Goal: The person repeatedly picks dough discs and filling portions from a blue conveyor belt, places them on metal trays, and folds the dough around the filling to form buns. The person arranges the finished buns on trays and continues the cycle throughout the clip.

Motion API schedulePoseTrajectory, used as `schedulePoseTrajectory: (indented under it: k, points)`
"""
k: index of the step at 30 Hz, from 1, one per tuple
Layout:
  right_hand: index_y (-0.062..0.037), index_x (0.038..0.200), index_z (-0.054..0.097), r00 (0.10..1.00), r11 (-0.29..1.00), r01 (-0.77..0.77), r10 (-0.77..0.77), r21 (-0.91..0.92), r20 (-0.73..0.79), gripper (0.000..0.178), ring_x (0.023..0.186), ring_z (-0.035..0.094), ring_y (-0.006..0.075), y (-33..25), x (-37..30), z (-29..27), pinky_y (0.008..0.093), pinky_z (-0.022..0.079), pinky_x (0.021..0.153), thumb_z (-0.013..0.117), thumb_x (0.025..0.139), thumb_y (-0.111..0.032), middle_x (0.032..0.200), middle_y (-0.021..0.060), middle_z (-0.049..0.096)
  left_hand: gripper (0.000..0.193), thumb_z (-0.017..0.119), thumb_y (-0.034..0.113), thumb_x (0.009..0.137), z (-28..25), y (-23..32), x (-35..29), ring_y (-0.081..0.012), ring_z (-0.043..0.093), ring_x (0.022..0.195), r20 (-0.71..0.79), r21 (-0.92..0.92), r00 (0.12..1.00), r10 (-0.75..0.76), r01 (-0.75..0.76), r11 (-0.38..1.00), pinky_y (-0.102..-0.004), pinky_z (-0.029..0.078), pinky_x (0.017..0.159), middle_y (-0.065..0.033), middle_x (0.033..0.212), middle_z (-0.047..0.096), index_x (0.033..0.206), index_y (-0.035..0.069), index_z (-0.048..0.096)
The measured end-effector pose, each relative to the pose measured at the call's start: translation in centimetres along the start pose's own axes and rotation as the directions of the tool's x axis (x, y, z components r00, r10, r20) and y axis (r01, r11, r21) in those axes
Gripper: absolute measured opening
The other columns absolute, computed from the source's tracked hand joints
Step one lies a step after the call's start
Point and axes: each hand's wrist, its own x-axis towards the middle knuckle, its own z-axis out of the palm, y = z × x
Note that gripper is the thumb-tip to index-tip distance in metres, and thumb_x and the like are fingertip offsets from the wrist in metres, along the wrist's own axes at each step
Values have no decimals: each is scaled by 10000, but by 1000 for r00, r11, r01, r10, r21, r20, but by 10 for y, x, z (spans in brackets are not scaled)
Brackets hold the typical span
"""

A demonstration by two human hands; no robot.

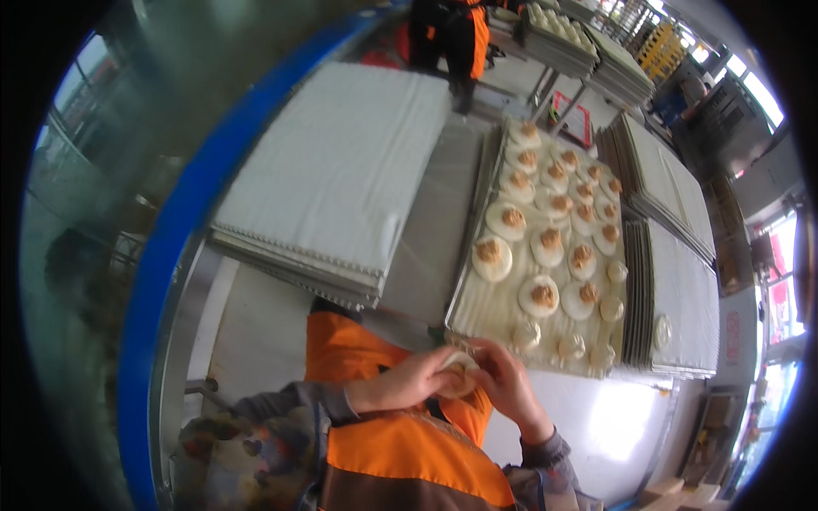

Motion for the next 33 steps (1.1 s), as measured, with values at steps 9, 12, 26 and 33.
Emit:
schedulePoseTrajectory:
  k: [9,12,26,33]
  points:
    - [-22,1046,651,895,834,445,-427,-327,128,208,848,671,334,-12,10,3,397,557,754,727,852,-26,950,123,662,252,536,142,1058,-14,19,0,-95,618,769,56,-27,997,-55,57,998,-236,527,644,-29,987,636,1290,43,534]
    - [-25,1058,645,881,806,474,-430,-355,200,208,829,665,339,-17,13,5,411,554,743,717,862,-32,938,120,655,221,510,154,1059,-19,23,-1,-111,630,745,123,-12,896,-427,432,902,-269,564,631,-35,942,630,1247,39,535]
    - [-34,1068,617,849,696,525,-470,-490,243,232,867,655,347,-24,23,6,433,542,754,719,859,-39,967,132,641,310,526,165,1078,-12,5,-11,-61,552,828,-8,-434,946,-323,288,854,-230,483,667,7,968,584,1378,90,508]
    - [-31,1068,618,800,652,600,-509,-463,319,246,865,652,345,-31,28,10,426,539,770,703,838,-15,979,132,649,281,472,136,1091,-19,2,0,-98,550,770,40,-104,933,-359,361,927,-256,491,683,-23,988,573,1366,82,501]
